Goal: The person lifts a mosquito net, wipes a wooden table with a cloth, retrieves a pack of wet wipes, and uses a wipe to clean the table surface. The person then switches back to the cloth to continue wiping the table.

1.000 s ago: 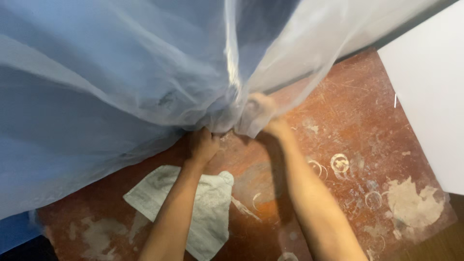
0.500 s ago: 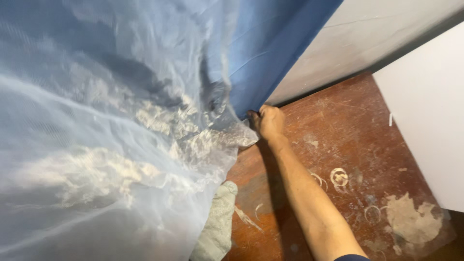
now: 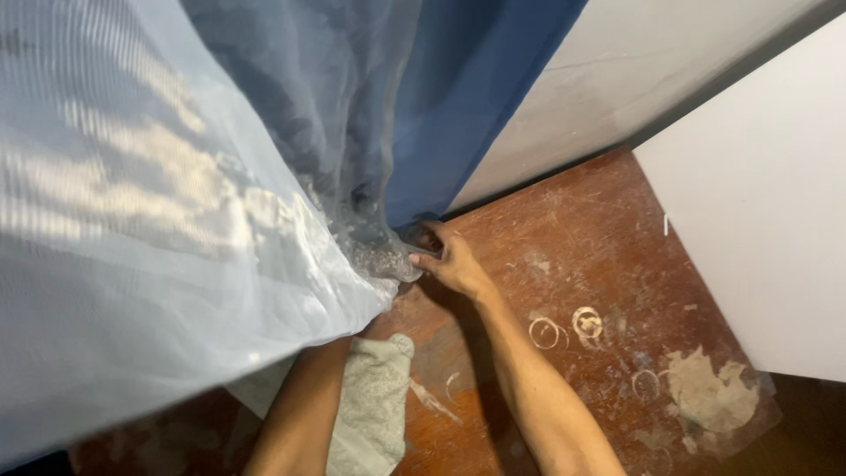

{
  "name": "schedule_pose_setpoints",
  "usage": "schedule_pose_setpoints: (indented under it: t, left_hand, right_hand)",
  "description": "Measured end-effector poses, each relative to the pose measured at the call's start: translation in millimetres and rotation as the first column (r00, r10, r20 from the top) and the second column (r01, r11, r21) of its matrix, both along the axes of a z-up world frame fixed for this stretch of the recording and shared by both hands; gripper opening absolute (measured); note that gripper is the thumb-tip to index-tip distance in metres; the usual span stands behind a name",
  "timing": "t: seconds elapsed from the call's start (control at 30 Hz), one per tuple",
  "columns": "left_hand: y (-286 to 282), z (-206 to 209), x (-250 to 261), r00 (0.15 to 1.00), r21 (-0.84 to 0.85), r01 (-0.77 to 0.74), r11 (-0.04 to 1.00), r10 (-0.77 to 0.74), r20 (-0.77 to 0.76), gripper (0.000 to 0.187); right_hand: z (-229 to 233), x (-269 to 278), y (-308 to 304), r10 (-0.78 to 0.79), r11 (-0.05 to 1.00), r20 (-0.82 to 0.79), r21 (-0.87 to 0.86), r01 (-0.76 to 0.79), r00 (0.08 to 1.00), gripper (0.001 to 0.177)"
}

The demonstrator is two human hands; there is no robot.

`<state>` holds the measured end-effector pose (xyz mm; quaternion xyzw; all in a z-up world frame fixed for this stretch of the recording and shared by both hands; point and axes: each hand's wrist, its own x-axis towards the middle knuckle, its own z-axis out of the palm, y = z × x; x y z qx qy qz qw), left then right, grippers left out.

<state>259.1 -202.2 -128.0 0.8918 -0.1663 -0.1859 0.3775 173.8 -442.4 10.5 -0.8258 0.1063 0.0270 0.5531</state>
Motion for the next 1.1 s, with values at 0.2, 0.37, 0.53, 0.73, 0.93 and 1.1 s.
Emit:
schedule_pose_setpoints:
  t: [0.2, 0.37, 0.53, 0.73, 0.93, 1.1]
  left_hand:
    - [30.3, 35.7, -6.0, 0.999, 0.099, 0.039, 0.994, -0.042, 0.028, 0.063]
    - [55.7, 82.0, -4.8, 0.993, 0.204, 0.094, 0.975, -0.106, 0.051, 0.065]
    - [111.5, 102.6, 4.8, 0.99, 0.423, 0.119, 0.898, -0.14, 0.021, 0.067]
    - [193.6, 100.1, 21.5, 0.269, 0.804, -0.154, -0.574, -0.807, -0.525, 0.07]
    - [205.8, 133.7, -37.1, 0.951, 0.866, 0.232, 0.444, -0.292, -0.105, 0.068]
    - [234.1, 145.8, -112.1, 0.89, 0.392, -0.098, 0.915, -0.096, 0.447, 0.059]
  right_hand:
    - [-37.6, 7.0, -11.9, 0.138, 0.986, -0.455, -0.017, -0.164, 0.879, 0.04]
    - [-62.4, 14.2, -17.0, -0.163, 0.866, 0.156, -0.449, 0.217, 0.974, 0.007]
    - [-58.0, 26.6, -21.3, -0.19, 0.686, 0.226, -0.666, 0.294, 0.955, 0.012]
    - [-55.5, 19.5, -69.7, 0.066, 0.682, 0.244, -0.719, 0.135, 0.967, 0.03]
    - [-49.6, -47.2, -4.0, -0.041, 0.798, 0.421, -0.532, 0.283, 0.906, 0.024]
    - [-33.2, -13.4, 41.7, 0.341, 0.731, 0.312, -0.681, -0.042, 0.887, 0.052]
